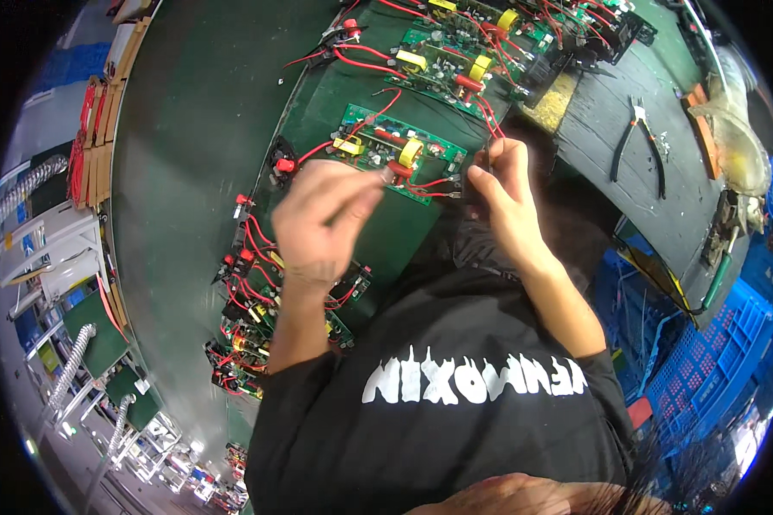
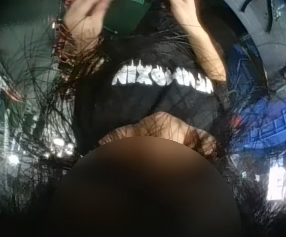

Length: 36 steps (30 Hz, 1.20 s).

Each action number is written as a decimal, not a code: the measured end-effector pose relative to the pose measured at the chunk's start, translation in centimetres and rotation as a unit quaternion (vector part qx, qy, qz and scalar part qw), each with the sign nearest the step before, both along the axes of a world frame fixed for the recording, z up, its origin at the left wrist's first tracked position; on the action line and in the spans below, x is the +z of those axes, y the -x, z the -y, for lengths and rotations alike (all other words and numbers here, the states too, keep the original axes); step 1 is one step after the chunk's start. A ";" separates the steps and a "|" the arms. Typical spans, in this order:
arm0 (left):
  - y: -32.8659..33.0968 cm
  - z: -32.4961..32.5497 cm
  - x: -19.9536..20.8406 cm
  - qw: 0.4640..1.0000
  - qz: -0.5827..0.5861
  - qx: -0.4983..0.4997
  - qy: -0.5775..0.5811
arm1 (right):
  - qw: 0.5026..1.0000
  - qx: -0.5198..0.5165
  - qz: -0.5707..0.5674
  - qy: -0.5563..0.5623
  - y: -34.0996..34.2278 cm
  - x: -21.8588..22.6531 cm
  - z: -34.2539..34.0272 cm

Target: Assembling and connecting wires to electronic circuit boards on a factory production line.

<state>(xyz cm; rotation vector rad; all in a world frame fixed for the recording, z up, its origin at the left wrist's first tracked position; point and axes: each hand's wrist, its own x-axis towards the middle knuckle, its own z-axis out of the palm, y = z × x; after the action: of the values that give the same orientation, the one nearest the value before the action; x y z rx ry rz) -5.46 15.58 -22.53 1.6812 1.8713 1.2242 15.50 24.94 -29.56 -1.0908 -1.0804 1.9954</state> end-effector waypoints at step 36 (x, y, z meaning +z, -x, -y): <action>-7.8 0.7 -6.0 1.000 0.012 0.010 -0.009 | 0.986 -0.083 -0.048 0.135 0.8 -0.3 1.0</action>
<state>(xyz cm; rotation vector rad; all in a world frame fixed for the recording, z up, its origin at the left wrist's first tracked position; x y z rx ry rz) 2.35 14.85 -28.49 1.6537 1.8721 1.2657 14.69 23.96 -29.90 -1.1662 -0.6581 2.0756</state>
